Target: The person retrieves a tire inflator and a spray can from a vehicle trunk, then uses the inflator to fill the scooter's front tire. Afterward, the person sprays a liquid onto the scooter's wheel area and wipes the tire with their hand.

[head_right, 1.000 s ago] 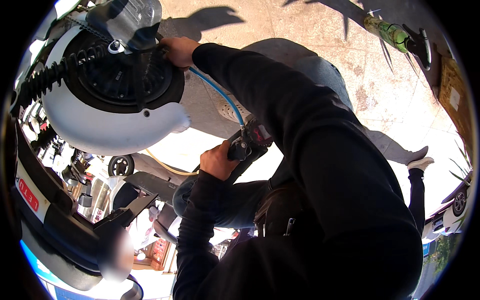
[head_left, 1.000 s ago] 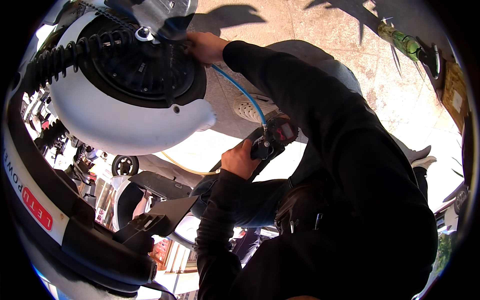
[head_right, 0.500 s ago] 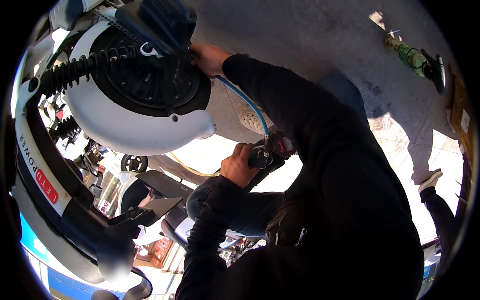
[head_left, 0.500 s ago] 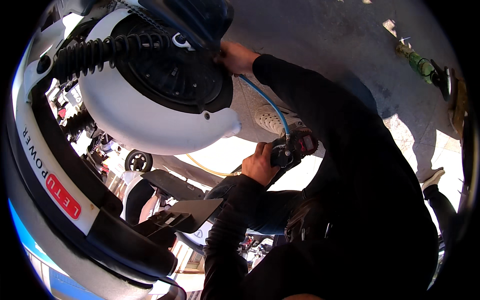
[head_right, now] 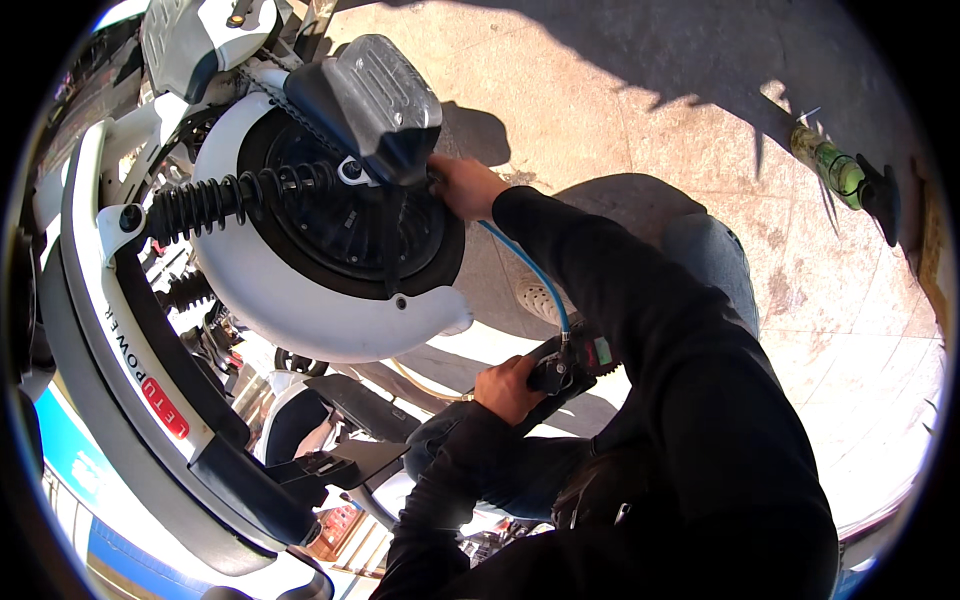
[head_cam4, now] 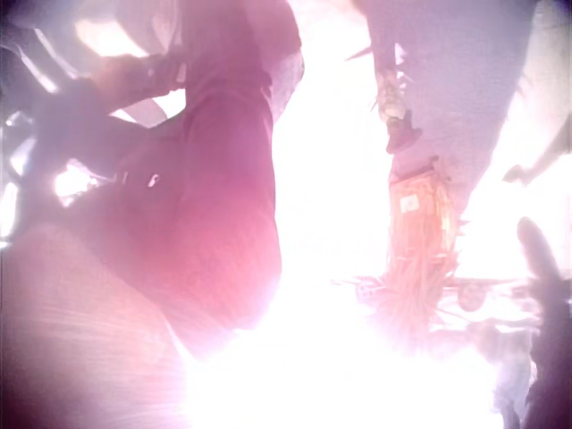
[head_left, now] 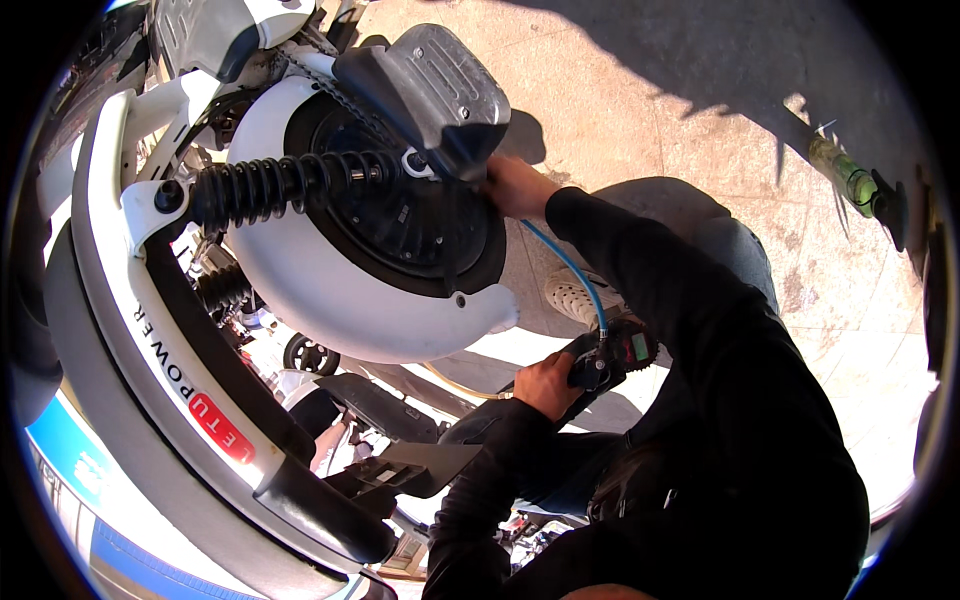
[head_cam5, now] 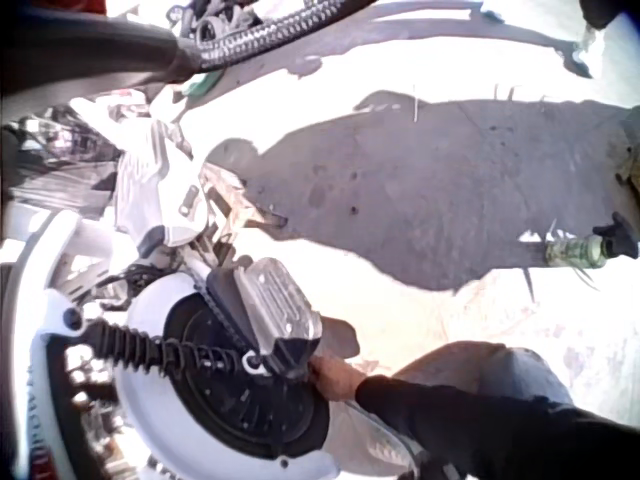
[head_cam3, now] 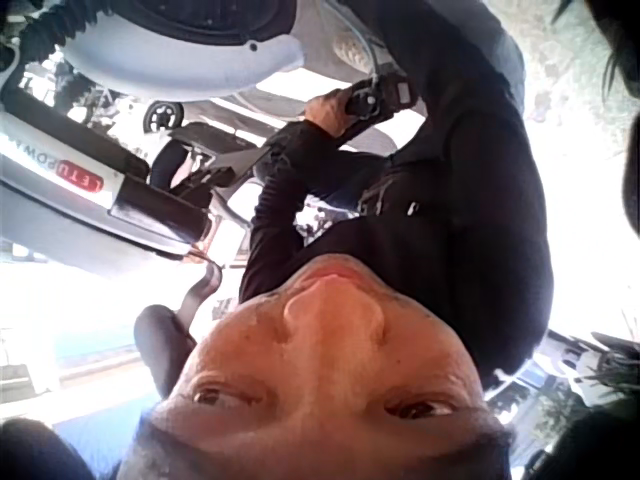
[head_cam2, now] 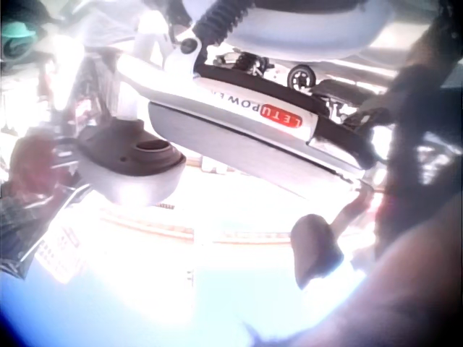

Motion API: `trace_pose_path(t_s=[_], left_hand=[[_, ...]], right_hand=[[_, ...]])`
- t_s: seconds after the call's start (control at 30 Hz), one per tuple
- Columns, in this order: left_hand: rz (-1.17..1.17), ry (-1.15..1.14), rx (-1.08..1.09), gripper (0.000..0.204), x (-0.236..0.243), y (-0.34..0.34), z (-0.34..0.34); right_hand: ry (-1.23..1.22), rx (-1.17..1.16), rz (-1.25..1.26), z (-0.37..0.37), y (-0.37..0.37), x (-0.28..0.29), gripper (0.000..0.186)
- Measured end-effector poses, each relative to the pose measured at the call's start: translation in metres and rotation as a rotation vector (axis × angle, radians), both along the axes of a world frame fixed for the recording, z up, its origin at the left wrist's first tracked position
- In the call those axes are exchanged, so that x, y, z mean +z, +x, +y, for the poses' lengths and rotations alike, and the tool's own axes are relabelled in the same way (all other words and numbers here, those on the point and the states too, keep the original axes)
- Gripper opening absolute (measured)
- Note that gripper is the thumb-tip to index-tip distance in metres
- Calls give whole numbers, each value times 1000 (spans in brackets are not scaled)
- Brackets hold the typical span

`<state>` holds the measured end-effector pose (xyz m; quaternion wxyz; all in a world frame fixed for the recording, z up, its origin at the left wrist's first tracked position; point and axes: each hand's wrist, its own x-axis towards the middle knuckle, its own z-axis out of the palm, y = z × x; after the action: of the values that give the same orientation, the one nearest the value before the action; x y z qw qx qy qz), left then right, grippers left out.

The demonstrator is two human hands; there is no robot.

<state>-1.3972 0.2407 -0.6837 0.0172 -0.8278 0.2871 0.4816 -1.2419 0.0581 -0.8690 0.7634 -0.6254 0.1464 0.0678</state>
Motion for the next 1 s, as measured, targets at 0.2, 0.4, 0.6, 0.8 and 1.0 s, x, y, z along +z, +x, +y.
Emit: trace_pose_path(t_s=[0.2, 0.4, 0.6, 0.8, 1.0], left_hand=[[-17, 4, -5, 34, 9, -5, -5], [-49, -42, 76, 43, 29, -20, -17], [-75, -194, 42, 62, 100, -38, -6], [-197, -288, 89, 54, 164, -33, 18], [-244, -722, 246, 52, 104, -55, 32]], right_hand=[[9, 66, 58, -1, 3, -4, 38], [119, 177, 197, -9, -3, 19, 44], [111, -24, 503, -25, -86, -15, 55], [-330, 22, 428, -70, -208, 69, 53], [317, 286, 204, 11, -341, 215, 72]])
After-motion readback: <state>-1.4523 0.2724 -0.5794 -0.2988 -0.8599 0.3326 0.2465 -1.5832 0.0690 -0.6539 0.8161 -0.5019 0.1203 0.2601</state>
